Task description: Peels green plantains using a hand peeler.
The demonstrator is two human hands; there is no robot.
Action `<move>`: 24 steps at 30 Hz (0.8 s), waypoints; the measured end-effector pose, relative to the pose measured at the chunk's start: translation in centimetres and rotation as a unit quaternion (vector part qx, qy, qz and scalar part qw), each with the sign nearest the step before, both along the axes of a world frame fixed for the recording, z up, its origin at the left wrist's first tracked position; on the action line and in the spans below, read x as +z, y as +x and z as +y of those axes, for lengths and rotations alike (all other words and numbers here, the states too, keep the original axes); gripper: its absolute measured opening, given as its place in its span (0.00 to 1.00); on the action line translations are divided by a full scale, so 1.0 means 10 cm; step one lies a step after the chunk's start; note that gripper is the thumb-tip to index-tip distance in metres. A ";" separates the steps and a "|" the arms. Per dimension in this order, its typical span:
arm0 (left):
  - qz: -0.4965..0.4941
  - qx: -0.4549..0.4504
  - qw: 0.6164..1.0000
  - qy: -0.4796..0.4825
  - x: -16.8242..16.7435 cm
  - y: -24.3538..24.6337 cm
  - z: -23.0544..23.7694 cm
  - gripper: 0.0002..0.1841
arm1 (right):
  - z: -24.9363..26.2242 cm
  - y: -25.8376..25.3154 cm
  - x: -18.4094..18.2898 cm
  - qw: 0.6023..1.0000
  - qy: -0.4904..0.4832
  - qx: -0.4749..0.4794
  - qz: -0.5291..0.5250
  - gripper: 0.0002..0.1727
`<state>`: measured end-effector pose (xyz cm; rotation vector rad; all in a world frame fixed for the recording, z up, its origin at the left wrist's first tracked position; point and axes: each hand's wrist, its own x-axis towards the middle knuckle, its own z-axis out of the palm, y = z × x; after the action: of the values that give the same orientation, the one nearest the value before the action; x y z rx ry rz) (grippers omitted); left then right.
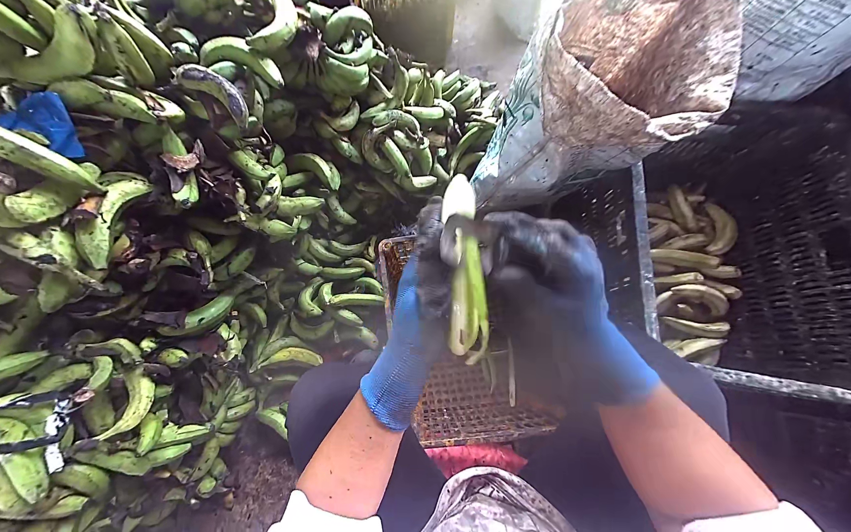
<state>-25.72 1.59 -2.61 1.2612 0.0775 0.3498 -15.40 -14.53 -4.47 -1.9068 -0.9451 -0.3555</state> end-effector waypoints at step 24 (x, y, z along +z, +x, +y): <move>0.043 -0.072 0.964 -0.251 -0.05 -0.02 0.21 0.22 | -0.25 0.18 0.02 0.956 0.103 0.003 0.273 0.25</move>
<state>-25.90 3.68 -3.16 0.7717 0.1387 0.1353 -13.63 -17.03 -4.31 -1.6780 -0.5203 0.0817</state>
